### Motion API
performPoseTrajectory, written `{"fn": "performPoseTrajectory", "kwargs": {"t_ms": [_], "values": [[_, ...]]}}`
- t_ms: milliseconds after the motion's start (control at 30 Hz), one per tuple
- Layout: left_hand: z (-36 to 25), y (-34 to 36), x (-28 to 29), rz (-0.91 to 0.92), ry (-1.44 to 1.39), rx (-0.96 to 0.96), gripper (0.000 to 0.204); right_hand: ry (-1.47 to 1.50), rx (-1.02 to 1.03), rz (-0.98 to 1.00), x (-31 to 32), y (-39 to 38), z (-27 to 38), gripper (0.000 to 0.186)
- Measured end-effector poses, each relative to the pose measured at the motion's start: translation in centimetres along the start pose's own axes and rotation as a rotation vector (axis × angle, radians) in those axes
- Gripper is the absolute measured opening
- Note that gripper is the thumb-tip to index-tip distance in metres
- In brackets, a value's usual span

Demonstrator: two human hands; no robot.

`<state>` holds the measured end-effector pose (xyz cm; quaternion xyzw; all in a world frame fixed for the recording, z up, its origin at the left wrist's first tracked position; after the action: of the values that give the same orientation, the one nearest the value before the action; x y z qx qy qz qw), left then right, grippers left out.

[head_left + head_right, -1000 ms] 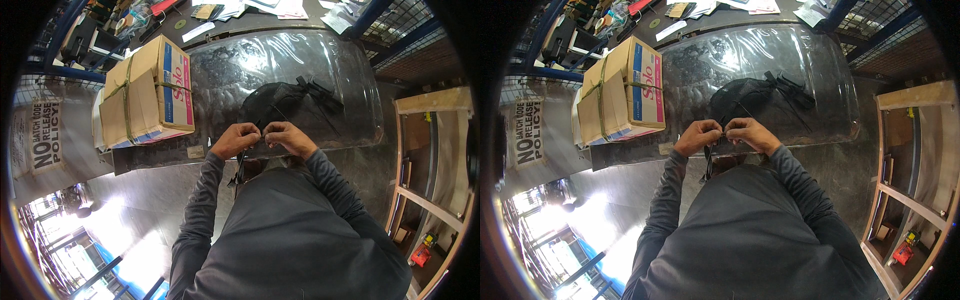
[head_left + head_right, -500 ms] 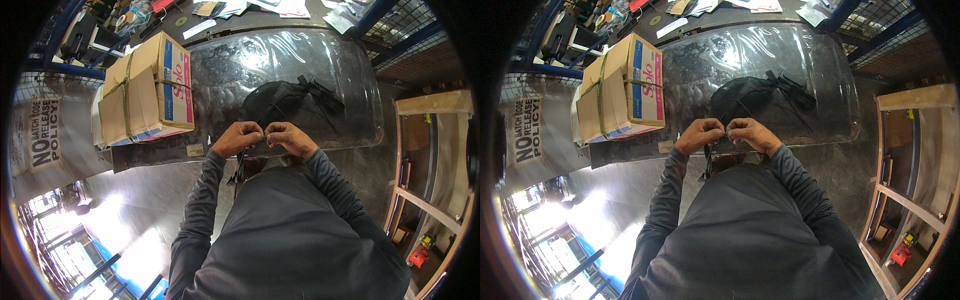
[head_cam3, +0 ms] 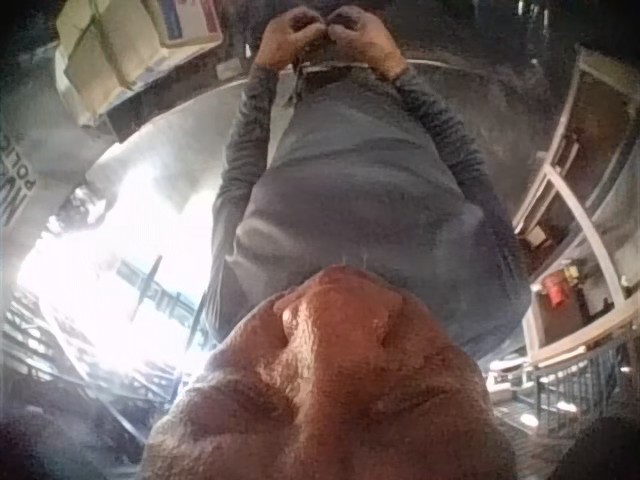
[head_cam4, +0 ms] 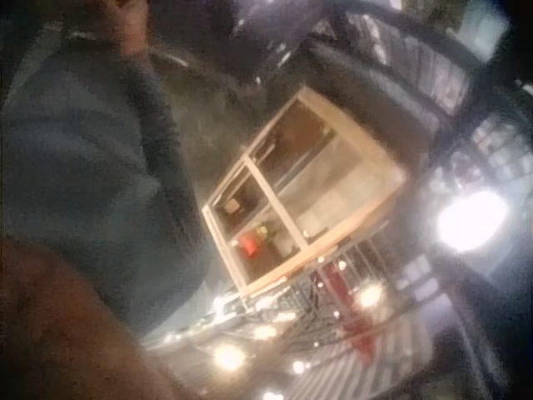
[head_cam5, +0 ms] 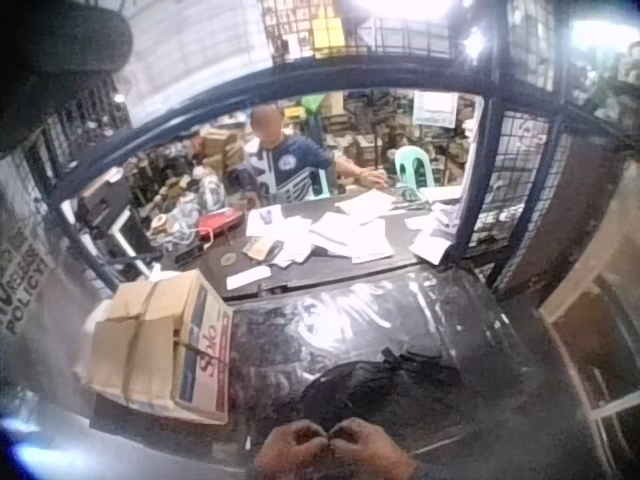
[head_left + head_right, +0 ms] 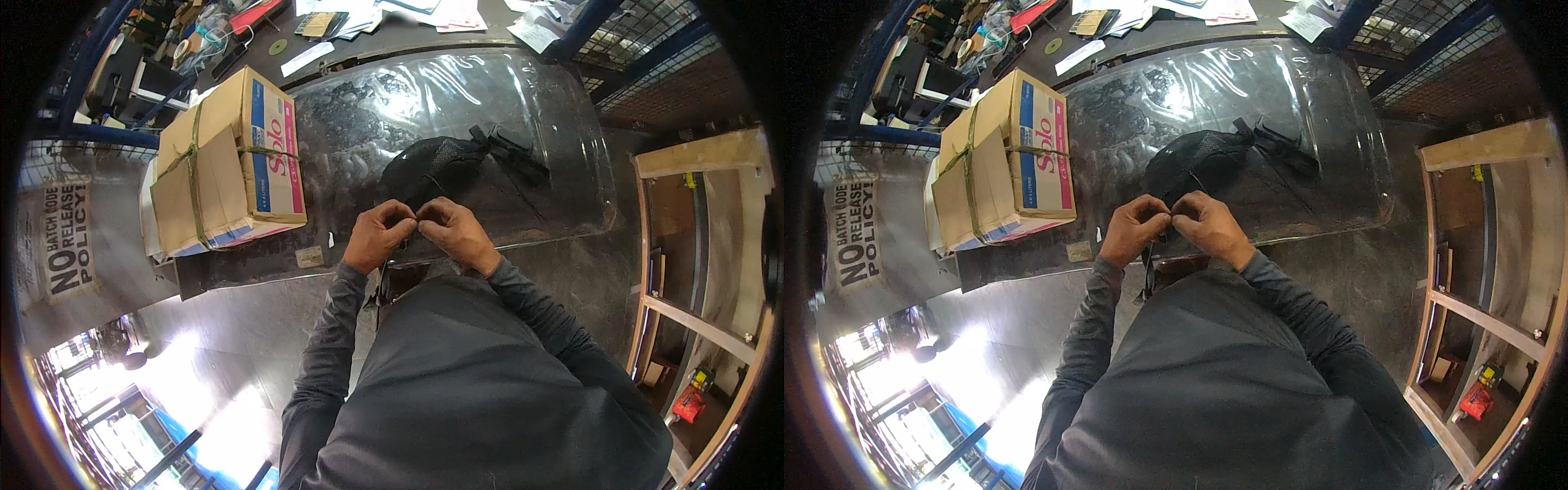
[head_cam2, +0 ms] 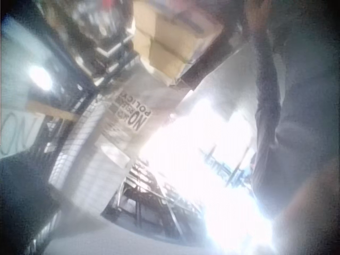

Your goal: The person manipulates a black fabric bag on a metal workbench, threading a cord through its edge and adjusting the drawstring. They then use orange-handled scissors to trim excess cord. A second person briefly appears in the background.

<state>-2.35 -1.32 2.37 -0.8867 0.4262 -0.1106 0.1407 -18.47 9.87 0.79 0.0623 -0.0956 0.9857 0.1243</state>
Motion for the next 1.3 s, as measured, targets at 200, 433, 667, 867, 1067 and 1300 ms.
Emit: {"fn": "performPoseTrajectory", "kwargs": {"t_ms": [200,433,667,867,1067,1300], "values": [[-0.8,-0.1,0.0,-0.035,0.210,-0.165,0.011,0.235,-0.204,0.132,0.5,0.4,0.7,0.015],[0.3,-0.2,-0.1,-0.112,0.304,-0.234,0.014,0.181,-0.222,0.146,0.9,0.0,0.1,0.010],[2.2,0.0,0.6,-0.178,0.441,-0.286,0.018,0.311,-0.288,0.119,1.2,-0.5,-0.5,0.006],[3.5,0.3,1.4,-0.193,0.444,-0.251,0.018,0.330,-0.315,0.138,1.4,-0.4,0.0,0.007],[4.2,0.5,1.3,-0.227,0.436,-0.285,0.016,0.340,-0.294,0.125,1.5,-0.9,1.2,0.009],[4.0,0.6,1.6,-0.261,0.456,-0.295,0.014,0.335,-0.264,0.108,1.7,-0.7,1.7,0.008]]}}
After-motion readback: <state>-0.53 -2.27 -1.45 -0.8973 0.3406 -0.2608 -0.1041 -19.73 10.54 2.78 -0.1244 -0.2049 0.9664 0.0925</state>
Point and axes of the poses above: each hand's wrist, its own y-axis towards the middle knuckle, its own x-axis out of the back of the hand, z = x × y, the point moved 2 cm from there along y, towards the middle knuckle, and after that the axes turned 3 degrees about -y, right-handed, at the moved point
